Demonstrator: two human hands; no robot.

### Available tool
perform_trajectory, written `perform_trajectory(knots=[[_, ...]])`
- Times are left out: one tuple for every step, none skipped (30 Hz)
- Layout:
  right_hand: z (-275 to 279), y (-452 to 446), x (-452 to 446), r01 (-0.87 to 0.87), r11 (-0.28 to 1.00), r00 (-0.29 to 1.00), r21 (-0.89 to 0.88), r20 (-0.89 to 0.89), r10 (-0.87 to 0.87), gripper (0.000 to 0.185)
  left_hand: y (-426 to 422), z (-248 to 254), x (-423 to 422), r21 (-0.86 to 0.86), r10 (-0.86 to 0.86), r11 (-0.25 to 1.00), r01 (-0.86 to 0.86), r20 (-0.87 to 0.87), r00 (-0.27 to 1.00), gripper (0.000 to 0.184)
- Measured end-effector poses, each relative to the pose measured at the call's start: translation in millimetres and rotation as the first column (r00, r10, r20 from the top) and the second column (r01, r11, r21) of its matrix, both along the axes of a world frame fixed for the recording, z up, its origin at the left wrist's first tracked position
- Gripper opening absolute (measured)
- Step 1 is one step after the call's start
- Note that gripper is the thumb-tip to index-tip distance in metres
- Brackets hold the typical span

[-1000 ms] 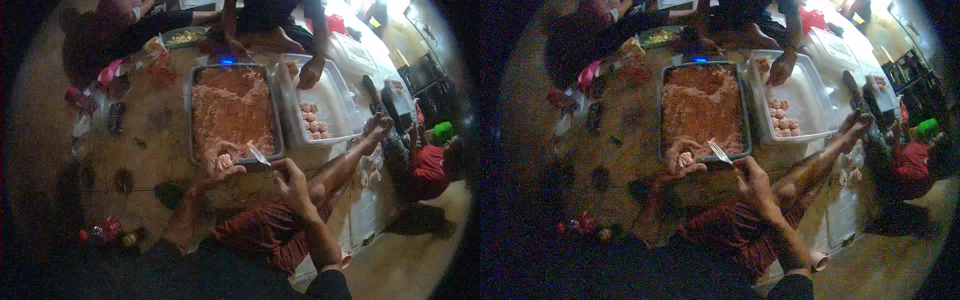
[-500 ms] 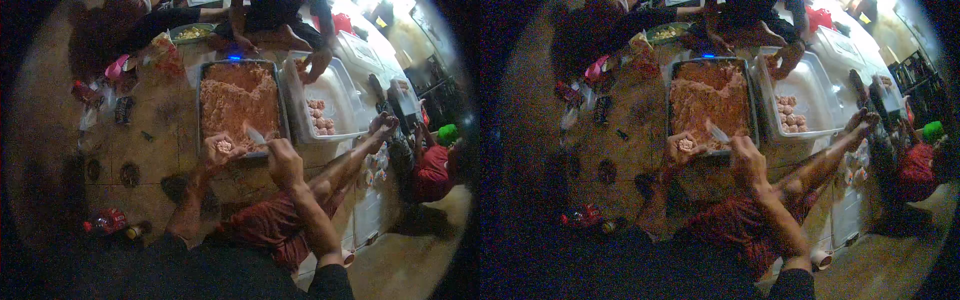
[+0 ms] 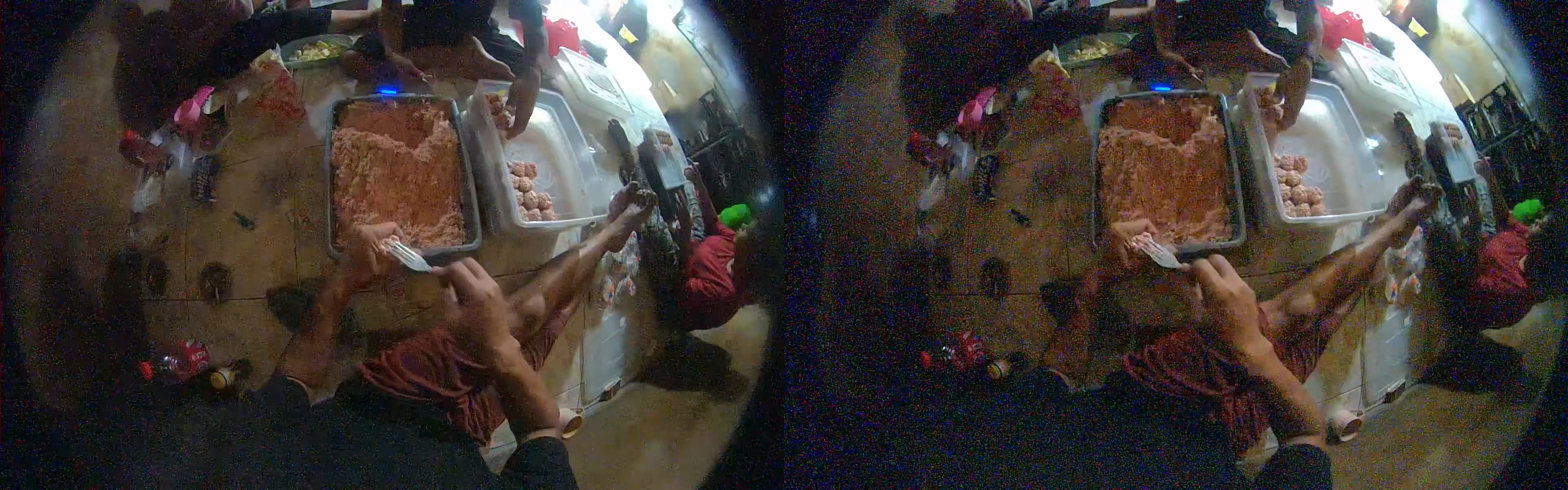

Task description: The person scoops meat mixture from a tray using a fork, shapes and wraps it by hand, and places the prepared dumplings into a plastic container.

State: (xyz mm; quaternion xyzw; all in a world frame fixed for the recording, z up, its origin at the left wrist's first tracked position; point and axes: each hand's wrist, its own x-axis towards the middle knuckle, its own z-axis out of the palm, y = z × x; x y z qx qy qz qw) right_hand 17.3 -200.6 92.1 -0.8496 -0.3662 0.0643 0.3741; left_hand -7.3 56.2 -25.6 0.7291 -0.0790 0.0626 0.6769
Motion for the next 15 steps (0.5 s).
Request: perform_trajectory(knots=[[2.0, -3.0, 2.1, -0.009, 0.994, 1.000, 0.108, -0.001, 0.009, 0.018, 9.7, -24.5, 2.9, 0.093, -0.042, 0.994, 0.049, -0.076, 0.996, 0.032], [0.3, -0.1, 0.4, -0.003, 0.994, 1.000, 0.106, -0.009, 0.004, 0.018, 7.0, -27.1, 1.6, 0.134, -0.067, 0.987, 0.083, -0.120, 0.991, 0.032], [-1.3, 5.3, -0.4, 0.029, 0.984, 1.000, 0.174, 0.005, -0.030, 0.018, 1.6, -17.3, 0.9, 0.176, -0.090, 0.977, 0.119, -0.163, 0.982, 0.032], [-1.4, 6.7, -1.8, 0.062, 0.968, 0.997, 0.242, 0.019, -0.068, 0.018, -10.4, -7.4, -1.2, 0.173, 0.000, 0.985, 0.014, -0.083, 0.997, 0.033], [-0.3, 3.1, -2.5, 0.068, 0.967, 0.997, 0.245, 0.023, -0.076, 0.018, -12.2, -5.4, 1.7, 0.170, 0.046, 0.985, -0.039, -0.035, 0.998, 0.033], [0.7, -1.1, -2.8, 0.077, 0.976, 0.997, 0.203, -0.030, -0.072, 0.015, -14.2, -3.2, 4.4, 0.167, 0.092, 0.982, -0.093, 0.012, 0.996, 0.034], [1.7, -3.4, -1.3, 0.075, 0.984, 0.995, 0.163, -0.083, -0.062, 0.013, -4.5, -20.1, 9.1, 0.072, 0.024, 0.997, -0.026, 0.031, 0.999, 0.035], [1.5, -2.9, 0.3, 0.069, 0.990, 0.989, 0.125, -0.141, -0.051, 0.012, -2.4, -18.8, 7.3, 0.045, 0.078, 0.996, -0.081, 0.058, 0.995, 0.042], [12.1, -4.3, -4.6, 0.165, 0.976, 0.964, 0.142, -0.234, -0.129, 0.014, -2.4, -6.6, 6.3, 0.017, 0.132, 0.991, -0.134, 0.085, 0.988, 0.050], [9.6, -5.4, -7.3, 0.166, 0.976, 0.961, 0.143, -0.246, -0.127, 0.014, -13.1, 2.6, 3.2, -0.182, 0.205, 0.966, -0.182, 0.116, 0.972, 0.062], [7.2, -6.2, -7.7, 0.242, 0.947, 0.953, 0.210, -0.235, -0.191, 0.015, -26.3, 22.7, 0.4, -0.369, 0.278, 0.906, -0.207, 0.152, 0.948, 0.074], [4.5, -8.1, -8.4, 0.316, 0.908, 0.939, 0.274, -0.228, -0.258, 0.016, -30.1, 30.7, -0.4, -0.555, 0.272, 0.820, -0.140, 0.163, 0.948, 0.080], [-8.6, -11.2, -9.6, 0.290, 0.920, 0.940, 0.264, -0.260, -0.221, 0.016, -33.9, 38.7, -1.3, -0.713, 0.269, 0.698, -0.061, 0.182, 0.946, 0.086], [-19.2, -10.9, -12.5, 0.289, 0.919, 0.940, 0.268, -0.261, -0.220, 0.016, -27.3, 41.3, 2.3, -0.874, 0.171, 0.486, 0.015, 0.112, 0.979, 0.091], [-27.4, -8.6, -15.9, 0.273, 0.926, 0.943, 0.260, -0.262, -0.205, 0.018, -23.3, 46.6, 4.9, -0.971, 0.055, 0.232, 0.057, 0.072, 0.996, 0.097]])
